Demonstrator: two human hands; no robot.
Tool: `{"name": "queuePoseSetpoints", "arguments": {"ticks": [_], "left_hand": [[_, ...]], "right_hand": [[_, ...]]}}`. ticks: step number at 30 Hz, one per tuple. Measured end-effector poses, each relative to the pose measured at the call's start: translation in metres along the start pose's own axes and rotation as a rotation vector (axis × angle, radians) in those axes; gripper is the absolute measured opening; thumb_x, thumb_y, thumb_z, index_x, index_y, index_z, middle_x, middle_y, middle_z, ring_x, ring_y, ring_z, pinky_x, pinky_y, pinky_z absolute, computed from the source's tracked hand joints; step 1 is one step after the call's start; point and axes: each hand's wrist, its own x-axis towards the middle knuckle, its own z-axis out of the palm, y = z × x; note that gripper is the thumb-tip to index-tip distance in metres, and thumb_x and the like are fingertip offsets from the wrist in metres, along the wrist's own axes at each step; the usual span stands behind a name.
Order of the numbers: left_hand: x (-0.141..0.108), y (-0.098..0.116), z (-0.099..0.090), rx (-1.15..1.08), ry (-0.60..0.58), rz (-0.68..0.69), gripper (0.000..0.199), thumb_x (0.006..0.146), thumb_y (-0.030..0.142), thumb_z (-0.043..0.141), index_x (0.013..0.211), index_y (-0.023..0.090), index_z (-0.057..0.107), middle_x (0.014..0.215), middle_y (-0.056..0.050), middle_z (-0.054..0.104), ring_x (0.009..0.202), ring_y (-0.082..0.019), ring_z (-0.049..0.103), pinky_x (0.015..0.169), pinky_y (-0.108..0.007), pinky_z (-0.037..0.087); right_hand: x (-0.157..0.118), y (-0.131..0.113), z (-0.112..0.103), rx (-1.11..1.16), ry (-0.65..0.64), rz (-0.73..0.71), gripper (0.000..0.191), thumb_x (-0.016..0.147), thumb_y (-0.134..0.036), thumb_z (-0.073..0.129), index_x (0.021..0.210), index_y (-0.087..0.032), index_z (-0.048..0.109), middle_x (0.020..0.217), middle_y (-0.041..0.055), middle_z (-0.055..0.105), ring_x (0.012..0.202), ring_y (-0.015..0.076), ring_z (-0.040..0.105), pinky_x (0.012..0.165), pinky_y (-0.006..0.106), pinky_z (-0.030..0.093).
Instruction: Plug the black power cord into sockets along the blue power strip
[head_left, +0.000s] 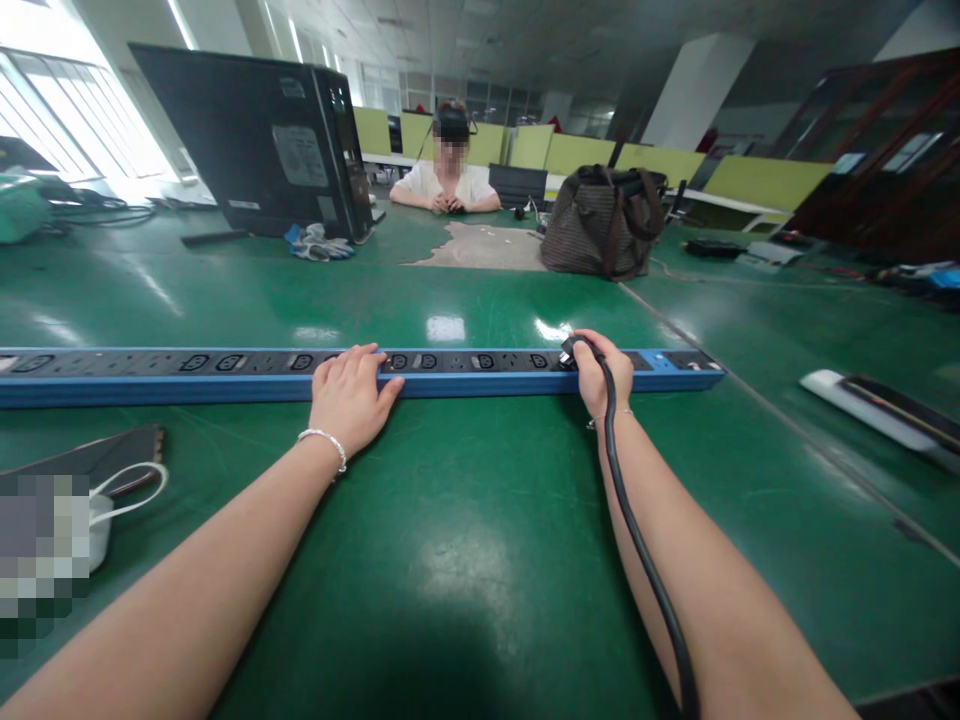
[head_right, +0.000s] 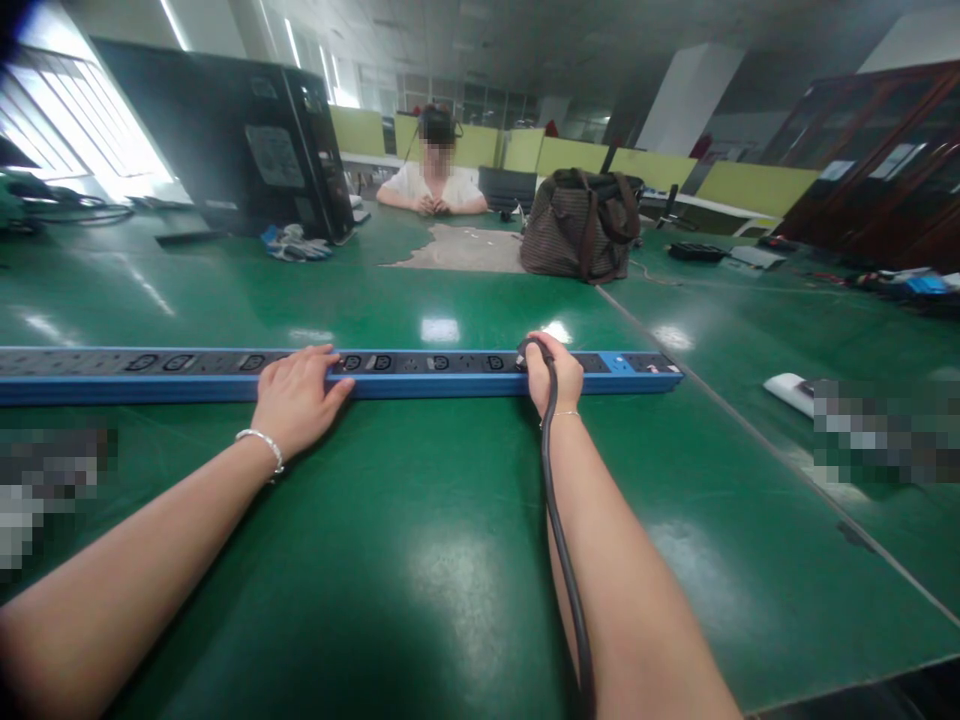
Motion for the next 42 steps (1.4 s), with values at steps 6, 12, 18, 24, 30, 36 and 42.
{"name": "queuePoseSetpoints", "arguments": {"ticks": [6, 12, 18, 24, 30, 36, 42], "left_hand": [[0.0, -0.001, 0.001, -0.01, 0.0, -0.002, 0.047, 0.089, 0.047, 0.036, 0.122, 0.019, 0.052, 0.137, -0.012, 0.051, 0.13, -0.029, 0.041, 0.107, -0.048, 0.027], [0.0, -0.001, 0.001, -0.016, 0.004, 0.002, 0.047, 0.089, 0.048, 0.036, 0.123, 0.02, 0.052, 0.137, -0.012, 0.051, 0.13, -0.03, 0.041, 0.107, -0.05, 0.027], [0.0, 0.0, -0.001, -0.005, 0.005, 0.008, 0.046, 0.089, 0.047, 0.036, 0.122, 0.018, 0.052, 0.136, -0.012, 0.052, 0.129, -0.029, 0.042, 0.106, -0.047, 0.028], [0.001, 0.0, 0.0, 0.002, 0.002, 0.002, 0.047, 0.089, 0.047, 0.036, 0.122, 0.019, 0.052, 0.136, -0.013, 0.052, 0.128, -0.029, 0.043, 0.106, -0.048, 0.028], [0.001, 0.001, -0.001, 0.005, -0.003, -0.006, 0.048, 0.089, 0.048, 0.036, 0.122, 0.018, 0.052, 0.136, -0.013, 0.052, 0.128, -0.029, 0.043, 0.107, -0.047, 0.028], [0.001, 0.003, -0.002, -0.008, -0.01, -0.014, 0.047, 0.088, 0.047, 0.036, 0.121, 0.018, 0.053, 0.136, -0.014, 0.051, 0.129, -0.03, 0.042, 0.107, -0.048, 0.026], [0.001, 0.002, -0.002, 0.009, -0.015, -0.012, 0.046, 0.089, 0.047, 0.036, 0.121, 0.019, 0.052, 0.137, -0.012, 0.051, 0.129, -0.029, 0.042, 0.107, -0.048, 0.028]], "right_hand": [[0.0, -0.002, -0.001, -0.02, -0.007, -0.011, 0.036, 0.079, -0.041, 0.048, 0.099, -0.022, 0.071, 0.099, 0.0054, 0.071, 0.094, 0.0243, 0.065, 0.089, 0.039, 0.049], [0.001, 0.0, -0.001, -0.058, -0.017, -0.005, 0.035, 0.079, -0.04, 0.049, 0.1, -0.023, 0.071, 0.099, 0.0048, 0.071, 0.095, 0.0244, 0.065, 0.089, 0.039, 0.049], [0.001, -0.004, -0.002, -0.084, -0.057, -0.039, 0.034, 0.078, -0.038, 0.051, 0.102, -0.022, 0.071, 0.102, 0.0053, 0.072, 0.096, 0.0236, 0.065, 0.09, 0.038, 0.048], [-0.003, -0.004, -0.012, -0.173, -0.158, -0.065, 0.036, 0.081, -0.04, 0.048, 0.104, -0.023, 0.07, 0.091, 0.0051, 0.073, 0.089, 0.0242, 0.066, 0.085, 0.037, 0.05], [-0.004, -0.005, -0.018, -0.242, -0.185, -0.111, 0.037, 0.083, -0.039, 0.046, 0.108, -0.022, 0.068, 0.094, 0.0066, 0.073, 0.088, 0.0256, 0.067, 0.084, 0.039, 0.05], [-0.008, -0.009, -0.013, -0.312, -0.231, -0.26, 0.035, 0.084, -0.033, 0.045, 0.11, -0.022, 0.066, 0.112, 0.0078, 0.069, 0.103, 0.0265, 0.064, 0.093, 0.042, 0.047], [-0.012, -0.007, -0.011, -0.361, -0.215, -0.277, 0.035, 0.087, -0.031, 0.041, 0.114, -0.02, 0.062, 0.122, 0.0097, 0.064, 0.124, 0.0284, 0.051, 0.103, 0.053, 0.036]]}}
